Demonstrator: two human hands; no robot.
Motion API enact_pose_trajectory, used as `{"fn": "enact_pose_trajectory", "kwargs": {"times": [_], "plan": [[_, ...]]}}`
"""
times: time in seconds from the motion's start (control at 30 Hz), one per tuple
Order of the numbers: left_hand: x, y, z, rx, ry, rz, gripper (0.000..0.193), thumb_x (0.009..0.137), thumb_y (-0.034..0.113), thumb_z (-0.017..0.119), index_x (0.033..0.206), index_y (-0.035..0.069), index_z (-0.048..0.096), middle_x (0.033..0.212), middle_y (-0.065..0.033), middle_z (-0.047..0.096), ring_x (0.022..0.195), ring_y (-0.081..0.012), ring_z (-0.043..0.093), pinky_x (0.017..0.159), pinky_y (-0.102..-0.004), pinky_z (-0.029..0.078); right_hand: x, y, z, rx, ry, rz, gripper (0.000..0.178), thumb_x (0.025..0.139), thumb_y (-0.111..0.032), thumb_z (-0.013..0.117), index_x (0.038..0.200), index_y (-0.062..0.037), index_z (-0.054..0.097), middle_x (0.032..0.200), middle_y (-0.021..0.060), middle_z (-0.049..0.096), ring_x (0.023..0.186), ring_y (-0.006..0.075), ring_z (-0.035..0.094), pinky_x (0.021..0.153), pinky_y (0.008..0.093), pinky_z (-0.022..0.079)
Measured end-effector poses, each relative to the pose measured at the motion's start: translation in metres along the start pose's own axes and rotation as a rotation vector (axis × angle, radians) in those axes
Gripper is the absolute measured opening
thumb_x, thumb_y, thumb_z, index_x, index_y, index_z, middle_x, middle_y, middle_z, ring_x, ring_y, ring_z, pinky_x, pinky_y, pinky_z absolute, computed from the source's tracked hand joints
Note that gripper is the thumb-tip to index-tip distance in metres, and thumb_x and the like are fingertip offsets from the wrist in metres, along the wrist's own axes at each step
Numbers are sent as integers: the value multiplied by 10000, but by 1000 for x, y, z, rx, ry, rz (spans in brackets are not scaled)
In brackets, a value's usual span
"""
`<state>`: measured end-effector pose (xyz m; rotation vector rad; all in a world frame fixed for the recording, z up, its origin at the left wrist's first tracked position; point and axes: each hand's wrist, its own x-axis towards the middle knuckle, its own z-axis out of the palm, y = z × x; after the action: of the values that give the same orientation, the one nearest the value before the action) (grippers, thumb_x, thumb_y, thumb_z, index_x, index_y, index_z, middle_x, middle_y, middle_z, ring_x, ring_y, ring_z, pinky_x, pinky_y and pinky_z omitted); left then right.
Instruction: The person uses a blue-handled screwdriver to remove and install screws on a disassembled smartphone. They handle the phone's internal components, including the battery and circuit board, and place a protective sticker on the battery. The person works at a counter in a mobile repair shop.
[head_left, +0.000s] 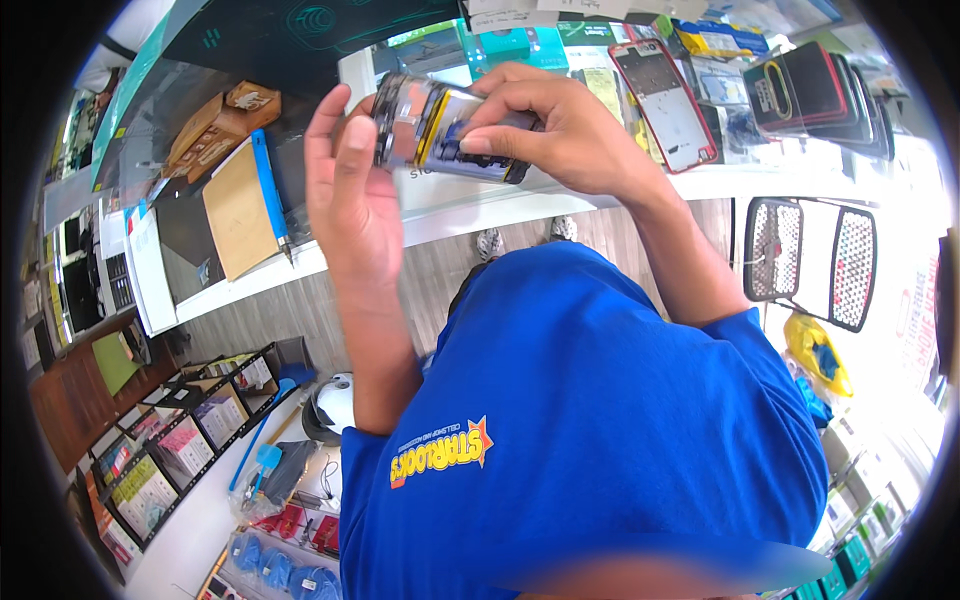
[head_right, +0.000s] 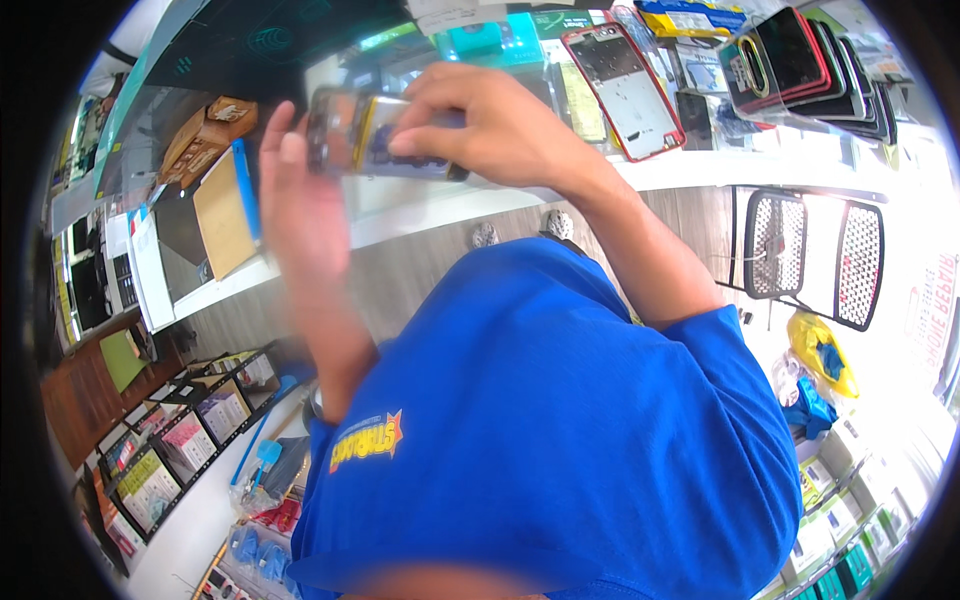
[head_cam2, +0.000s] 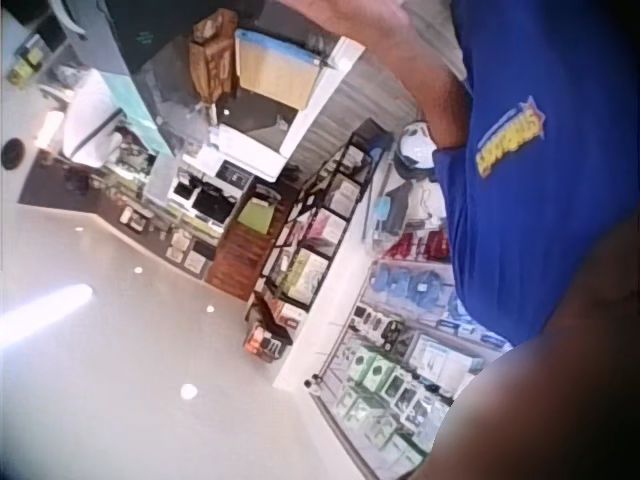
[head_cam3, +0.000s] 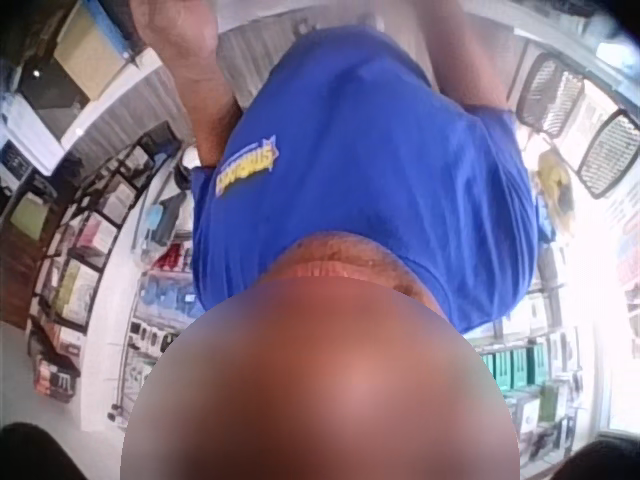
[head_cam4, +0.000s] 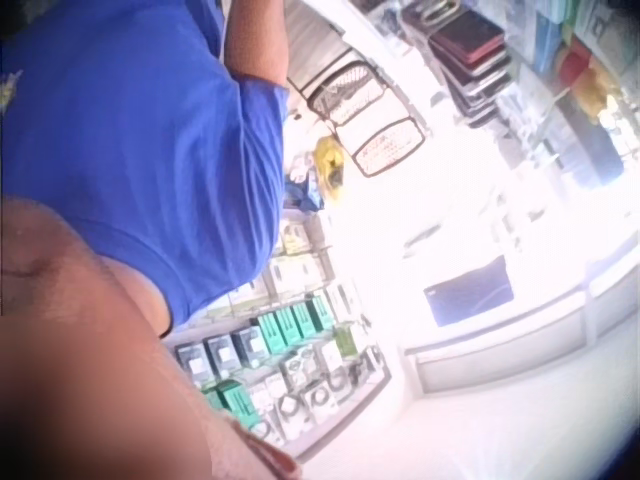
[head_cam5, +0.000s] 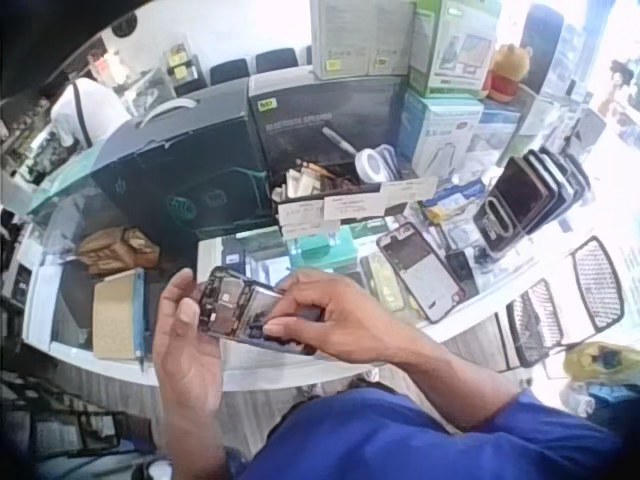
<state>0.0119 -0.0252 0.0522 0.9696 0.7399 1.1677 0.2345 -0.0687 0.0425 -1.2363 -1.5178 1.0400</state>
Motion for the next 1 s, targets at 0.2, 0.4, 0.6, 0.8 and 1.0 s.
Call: {"fn": "enact_pose_trajectory", "kwargs": {"times": [0.2, 0.4, 0.6, 0.8, 1.0], "plan": [[-18, -36, 10, 60, 25, -41, 435, 1146, 317, 616, 1444, 2, 585, 1321, -109, 696, 1164, -161, 656, 1056, -347, 501, -4, -3, 22, 443, 171, 280, 297, 1034, -280, 786, 1125, 3, 774, 1029, 22, 731, 967, 79, 632, 858, 280, 509], [-2, -15, -20, 410, 197, -13, 429, 1175, 347, 566, 1369, -17, 685, 1188, -47, 747, 1051, -93, 661, 960, -282, 533, -34, -3, 14, 683, 193, 300, 248, 1107, -230, 676, 1210, -8, 718, 1318, 131, 704, 1183, 149, 628, 1036, 324, 481], [15, 19, -41, 956, -348, -194, 387, 1157, 305, 579, 1431, 58, 696, 1245, -115, 768, 1028, -162, 707, 927, -298, 539, -56, 0, -14, 666, 313, 273, 264, 1143, -224, 608, 1249, 7, 682, 1272, 210, 770, 939, 190, 773, 744, 281, 599], [37, 4, -25, 1238, -636, -59, 342, 1133, 270, 565, 1389, 126, 741, 1227, -106, 738, 1066, -234, 698, 970, -332, 527, -56, -1, -13, 394, 414, 326, 331, 1076, -256, 740, 1290, -4, 742, 1047, 62, 780, 757, 74, 668, 631, 217, 501], [44, -15, -22, 1242, -660, 410, 257, 1078, 256, 677, 1281, 137, 780, 1084, -92, 672, 1010, -294, 647, 898, -411, 525, -59, 4, 13, 260, 483, 249, 297, 1041, -131, 767, 1311, -11, 747, 1080, 66, 788, 862, 73, 680, 787, 235, 560]]}}
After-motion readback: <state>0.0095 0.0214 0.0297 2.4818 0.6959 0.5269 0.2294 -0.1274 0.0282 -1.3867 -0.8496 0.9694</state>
